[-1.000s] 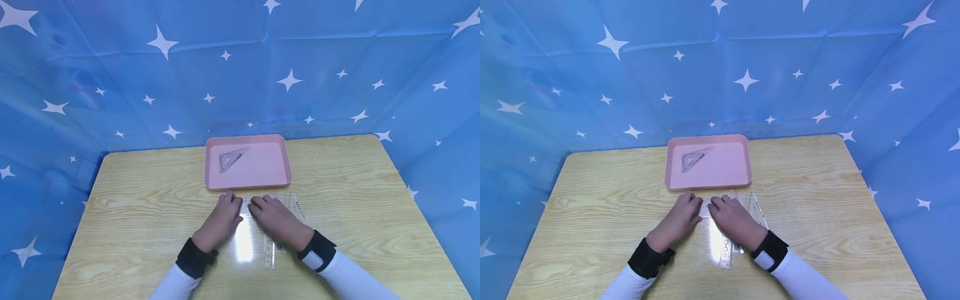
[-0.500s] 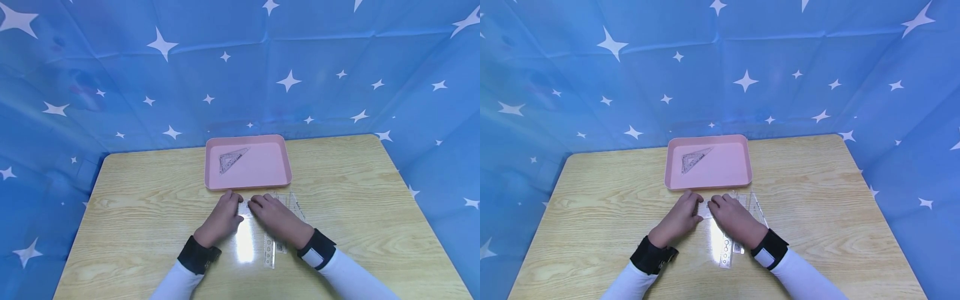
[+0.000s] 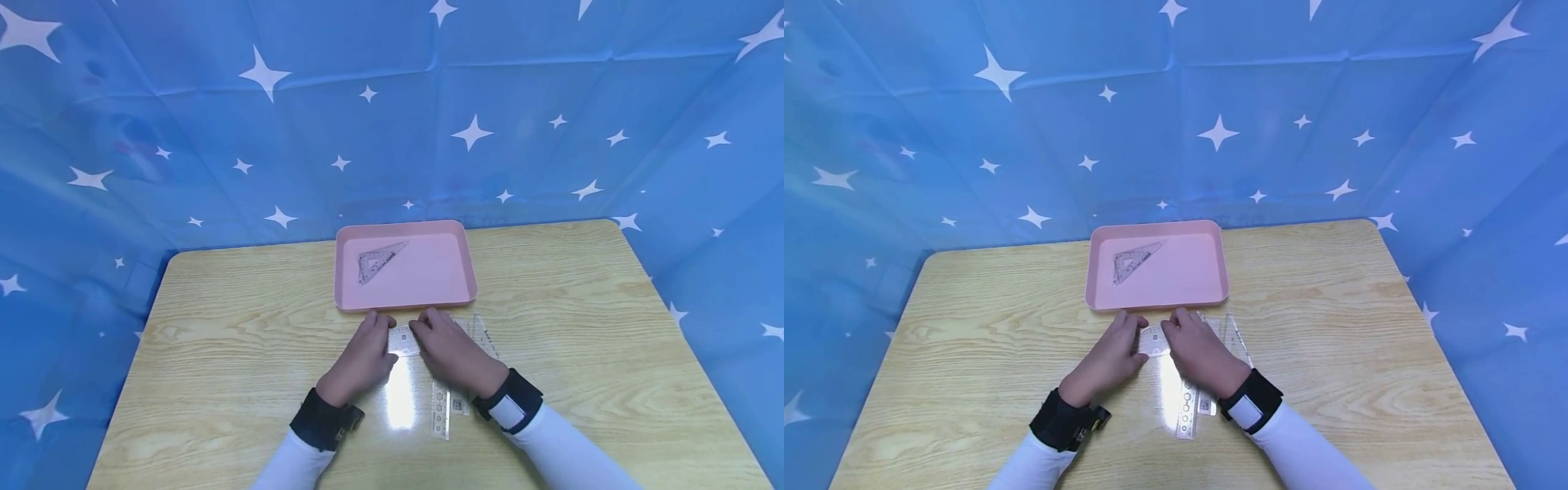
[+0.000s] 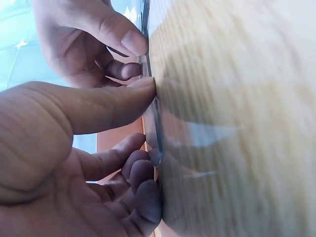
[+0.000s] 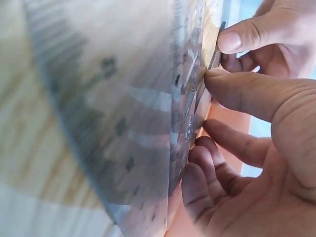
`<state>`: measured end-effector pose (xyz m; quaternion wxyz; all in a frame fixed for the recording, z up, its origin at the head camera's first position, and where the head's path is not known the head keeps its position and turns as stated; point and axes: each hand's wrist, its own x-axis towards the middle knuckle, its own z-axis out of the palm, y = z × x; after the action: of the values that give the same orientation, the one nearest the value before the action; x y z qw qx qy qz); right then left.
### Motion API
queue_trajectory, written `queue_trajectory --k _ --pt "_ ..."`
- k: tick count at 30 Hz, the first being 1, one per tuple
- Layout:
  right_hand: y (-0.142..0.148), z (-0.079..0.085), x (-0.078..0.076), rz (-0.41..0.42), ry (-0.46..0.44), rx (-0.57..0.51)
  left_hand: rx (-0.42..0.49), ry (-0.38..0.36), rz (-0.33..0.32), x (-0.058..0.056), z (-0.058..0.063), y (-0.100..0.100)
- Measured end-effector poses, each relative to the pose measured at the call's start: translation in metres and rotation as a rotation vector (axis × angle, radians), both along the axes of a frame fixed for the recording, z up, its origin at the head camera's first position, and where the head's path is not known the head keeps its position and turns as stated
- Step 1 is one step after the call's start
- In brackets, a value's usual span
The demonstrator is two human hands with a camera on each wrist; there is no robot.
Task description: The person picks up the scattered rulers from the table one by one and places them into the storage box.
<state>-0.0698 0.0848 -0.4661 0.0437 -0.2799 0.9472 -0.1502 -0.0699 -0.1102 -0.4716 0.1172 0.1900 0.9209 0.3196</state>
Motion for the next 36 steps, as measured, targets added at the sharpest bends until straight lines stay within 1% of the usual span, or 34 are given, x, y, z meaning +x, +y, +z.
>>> queue_trajectory --k 6,12,17,24,27,30,36 --pt "0.0013 -0.0017 -0.0019 -0.041 -0.087 -0.082 -0.015 -0.013 0.0 0.0004 -0.0011 0.0009" --pt "0.0003 -0.0025 -0.0039 -0.074 -0.155 -0.09 -0.022 -0.013 0.019 0.0008 -0.0001 0.0049" --pt "-0.0013 -0.001 -0.0046 -0.089 -0.173 -0.099 -0.017 -0.004 0.031 0.0003 0.0 0.0067" --pt "-0.0021 -0.0022 -0.0069 -0.096 -0.196 -0.134 -0.018 0.015 0.03 0.0003 0.0003 0.007" --pt "-0.0021 -0.003 -0.0082 -0.102 -0.212 -0.141 -0.006 0.003 0.03 0.0011 0.0005 0.007" --pt "-0.0021 -0.0033 -0.009 -0.113 -0.239 -0.139 -0.008 -0.006 0.048 0.0028 0.001 0.007" --pt "-0.0012 -0.0037 -0.0097 -0.128 -0.285 -0.131 -0.042 -0.022 0.117 0.0056 0.0028 0.0087"
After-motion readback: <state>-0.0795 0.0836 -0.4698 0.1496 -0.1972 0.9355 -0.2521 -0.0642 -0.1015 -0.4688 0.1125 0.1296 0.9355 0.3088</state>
